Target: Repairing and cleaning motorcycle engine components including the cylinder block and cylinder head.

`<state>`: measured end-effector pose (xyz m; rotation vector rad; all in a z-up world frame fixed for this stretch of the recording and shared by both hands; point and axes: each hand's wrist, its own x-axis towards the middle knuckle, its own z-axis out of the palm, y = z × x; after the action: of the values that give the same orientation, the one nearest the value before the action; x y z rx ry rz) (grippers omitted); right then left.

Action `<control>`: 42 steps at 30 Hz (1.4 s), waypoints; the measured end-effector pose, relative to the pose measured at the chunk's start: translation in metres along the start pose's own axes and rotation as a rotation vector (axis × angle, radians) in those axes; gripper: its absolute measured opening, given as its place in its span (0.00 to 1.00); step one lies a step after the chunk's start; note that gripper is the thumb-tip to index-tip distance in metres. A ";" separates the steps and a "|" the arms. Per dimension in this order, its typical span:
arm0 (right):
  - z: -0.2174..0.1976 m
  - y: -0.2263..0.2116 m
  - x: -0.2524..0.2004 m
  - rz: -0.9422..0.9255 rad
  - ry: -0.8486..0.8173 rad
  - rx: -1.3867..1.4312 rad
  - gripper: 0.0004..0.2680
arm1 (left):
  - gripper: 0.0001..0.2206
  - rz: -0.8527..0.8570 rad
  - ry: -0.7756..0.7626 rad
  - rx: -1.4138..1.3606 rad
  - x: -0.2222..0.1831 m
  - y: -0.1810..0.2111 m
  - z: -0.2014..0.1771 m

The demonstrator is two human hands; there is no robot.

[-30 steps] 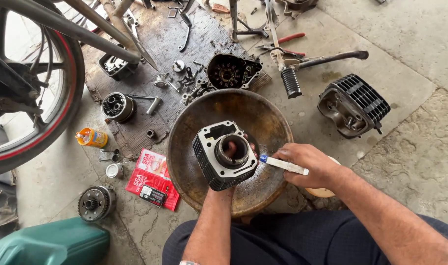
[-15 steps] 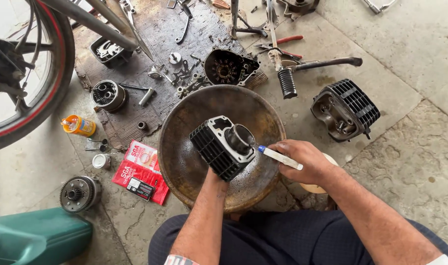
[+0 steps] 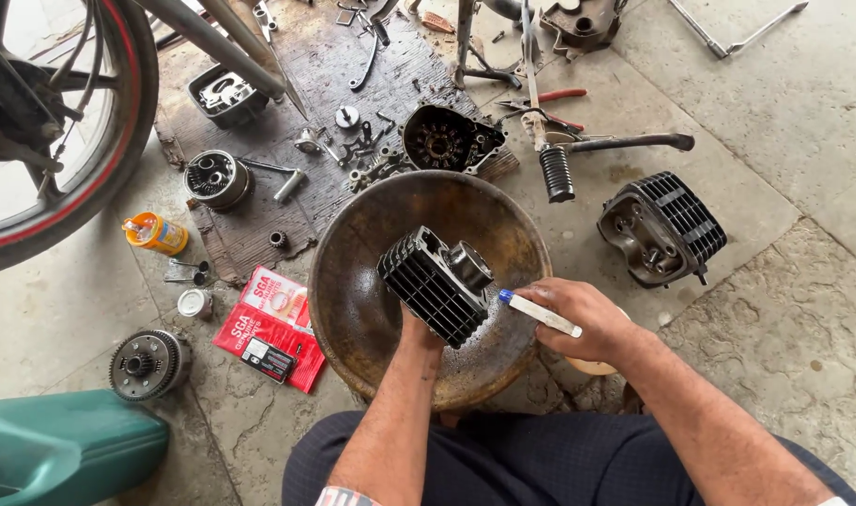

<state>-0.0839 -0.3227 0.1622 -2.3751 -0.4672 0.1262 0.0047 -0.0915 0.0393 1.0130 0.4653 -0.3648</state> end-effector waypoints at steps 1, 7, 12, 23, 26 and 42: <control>0.001 0.002 0.001 0.001 -0.001 -0.001 0.21 | 0.22 -0.001 0.000 -0.001 -0.014 0.016 0.011; -0.013 -0.005 0.002 0.317 -0.091 0.039 0.17 | 0.19 -0.142 -0.062 -0.043 -0.037 0.046 0.045; -0.014 0.000 -0.006 0.091 0.030 0.013 0.17 | 0.17 -0.127 -0.095 -0.056 -0.032 0.029 0.063; -0.007 0.013 -0.005 0.093 0.005 -0.063 0.17 | 0.14 -0.067 -0.148 -0.092 -0.027 -0.018 0.097; -0.004 0.033 -0.011 0.110 0.039 -0.111 0.16 | 0.14 -0.008 -0.125 -0.120 -0.025 -0.017 0.091; 0.006 0.062 -0.017 0.156 0.167 0.146 0.19 | 0.20 0.502 0.277 -0.011 0.005 0.020 0.015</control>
<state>-0.0823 -0.3678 0.1164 -2.2539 -0.1866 0.0307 0.0224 -0.0954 0.0578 1.1351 0.4412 0.2294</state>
